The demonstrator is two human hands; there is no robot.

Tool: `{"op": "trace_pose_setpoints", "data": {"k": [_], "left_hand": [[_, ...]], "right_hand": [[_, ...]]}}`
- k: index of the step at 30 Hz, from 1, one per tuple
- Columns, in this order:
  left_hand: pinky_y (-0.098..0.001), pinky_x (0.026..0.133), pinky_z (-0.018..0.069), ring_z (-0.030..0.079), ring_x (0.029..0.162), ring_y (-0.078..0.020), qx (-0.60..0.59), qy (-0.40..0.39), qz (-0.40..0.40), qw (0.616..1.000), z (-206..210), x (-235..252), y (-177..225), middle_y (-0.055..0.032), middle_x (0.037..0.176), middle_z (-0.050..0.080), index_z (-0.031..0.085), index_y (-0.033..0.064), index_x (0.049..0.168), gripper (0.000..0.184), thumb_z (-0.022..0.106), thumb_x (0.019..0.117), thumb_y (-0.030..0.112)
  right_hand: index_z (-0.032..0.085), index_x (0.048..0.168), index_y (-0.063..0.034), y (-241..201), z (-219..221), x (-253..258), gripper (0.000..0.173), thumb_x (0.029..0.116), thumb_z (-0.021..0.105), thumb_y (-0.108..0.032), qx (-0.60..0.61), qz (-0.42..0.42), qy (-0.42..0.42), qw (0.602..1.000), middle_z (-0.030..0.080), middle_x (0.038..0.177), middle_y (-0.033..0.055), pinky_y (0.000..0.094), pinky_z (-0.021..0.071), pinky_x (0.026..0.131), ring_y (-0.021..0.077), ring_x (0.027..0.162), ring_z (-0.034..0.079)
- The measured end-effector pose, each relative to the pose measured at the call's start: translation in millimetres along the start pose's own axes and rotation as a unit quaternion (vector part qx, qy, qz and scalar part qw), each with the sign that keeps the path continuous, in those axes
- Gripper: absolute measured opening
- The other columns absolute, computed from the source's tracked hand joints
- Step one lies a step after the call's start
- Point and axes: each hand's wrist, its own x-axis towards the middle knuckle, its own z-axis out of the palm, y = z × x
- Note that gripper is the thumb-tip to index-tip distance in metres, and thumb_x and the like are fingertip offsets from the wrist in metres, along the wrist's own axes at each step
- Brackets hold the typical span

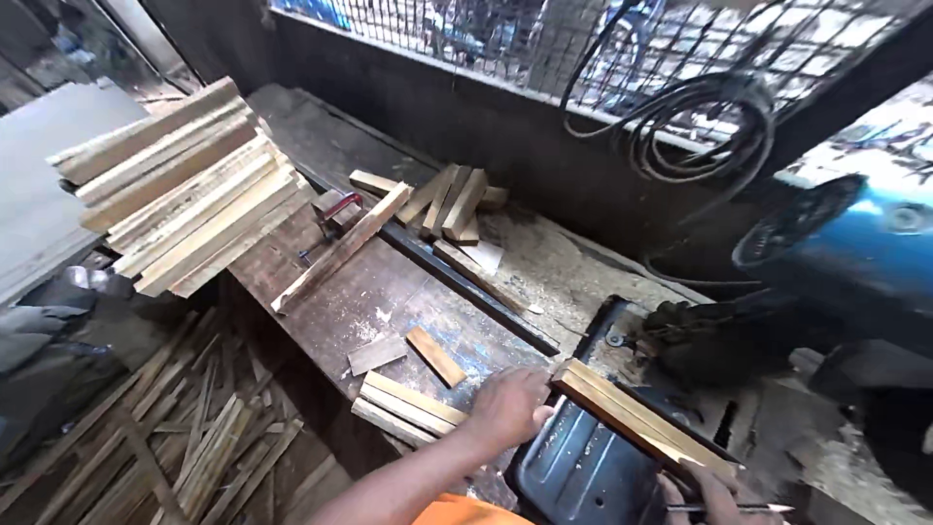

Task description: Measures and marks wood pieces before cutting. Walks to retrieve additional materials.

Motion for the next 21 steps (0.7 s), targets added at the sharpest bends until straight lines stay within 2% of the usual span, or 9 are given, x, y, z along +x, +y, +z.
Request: {"op": "trace_pose_setpoints", "data": {"k": [3, 6, 9, 12, 14, 17, 21], "left_hand": [[-0.0453, 0.110, 0.0479, 0.059, 0.129, -0.0193, 0.004, -0.002, 0.007, 1.000, -15, -41, -16, 0.0009, 0.136, 0.066, 0.057, 0.0276, 0.146, 0.054, 0.065, 0.0966, 0.050], [-0.0460, 0.116, 0.0423, 0.053, 0.137, -0.0166, 0.042, -0.014, 0.013, 0.999, -30, -85, -34, 0.0042, 0.143, 0.061, 0.055, 0.0280, 0.147, 0.065, 0.072, 0.0902, 0.055], [-0.0527, 0.120, 0.0348, 0.044, 0.144, -0.0210, 0.126, -0.030, 0.008, 0.991, -44, -117, -53, 0.0027, 0.154, 0.050, 0.050, 0.0286, 0.151, 0.089, 0.083, 0.0752, 0.060], [-0.0590, 0.118, 0.0327, 0.044, 0.144, -0.0285, 0.211, -0.035, -0.017, 0.977, -43, -131, -76, -0.0032, 0.158, 0.046, 0.045, 0.0300, 0.154, 0.107, 0.094, 0.0620, 0.053], [-0.0584, 0.117, 0.0337, 0.048, 0.140, -0.0292, 0.234, -0.023, -0.017, 0.972, -41, -134, -88, -0.0046, 0.150, 0.053, 0.049, 0.0300, 0.152, 0.101, 0.094, 0.0637, 0.046], [-0.0566, 0.119, 0.0333, 0.053, 0.134, -0.0274, 0.235, -0.005, 0.004, 0.972, -37, -134, -98, -0.0040, 0.141, 0.060, 0.054, 0.0307, 0.148, 0.090, 0.092, 0.0680, 0.048], [-0.0577, 0.120, 0.0303, 0.050, 0.135, -0.0299, 0.220, -0.028, 0.025, 0.975, -38, -126, -110, -0.0072, 0.142, 0.058, 0.050, 0.0305, 0.150, 0.092, 0.091, 0.0690, 0.046]], "right_hand": [[0.073, 0.118, -0.0099, -13, -4, -29, 0.036, 0.0949, 0.068, -0.038, 0.038, -0.002, 0.016, 0.999, 0.068, 0.119, 0.0189, 0.0505, 0.0449, 0.107, 0.0357, 0.118, 0.061], [0.073, 0.115, -0.0080, -24, -5, -61, 0.035, 0.0942, 0.070, -0.036, 0.072, 0.006, 0.026, 0.997, 0.069, 0.117, 0.0184, 0.0475, 0.0460, 0.105, 0.0339, 0.117, 0.062], [0.073, 0.114, -0.0053, -36, -1, -82, 0.035, 0.0934, 0.071, -0.034, 0.118, 0.018, 0.027, 0.992, 0.068, 0.117, 0.0203, 0.0479, 0.0466, 0.104, 0.0346, 0.116, 0.062], [0.073, 0.116, -0.0048, -48, -2, -86, 0.035, 0.0937, 0.069, -0.032, 0.149, 0.006, 0.002, 0.989, 0.068, 0.120, 0.0213, 0.0500, 0.0477, 0.105, 0.0361, 0.119, 0.062], [0.073, 0.116, -0.0054, -57, -2, -79, 0.035, 0.0938, 0.069, -0.032, 0.171, -0.018, -0.004, 0.985, 0.069, 0.119, 0.0191, 0.0468, 0.0509, 0.103, 0.0335, 0.117, 0.063], [0.074, 0.115, -0.0059, -72, -2, -66, 0.033, 0.0936, 0.070, -0.031, 0.206, -0.049, -0.029, 0.977, 0.069, 0.118, 0.0169, 0.0450, 0.0523, 0.101, 0.0302, 0.116, 0.064], [0.075, 0.115, -0.0080, -94, 4, -39, 0.029, 0.0919, 0.073, -0.026, 0.261, -0.082, -0.056, 0.960, 0.070, 0.117, 0.0134, 0.0394, 0.0568, 0.096, 0.0234, 0.111, 0.067]]}}
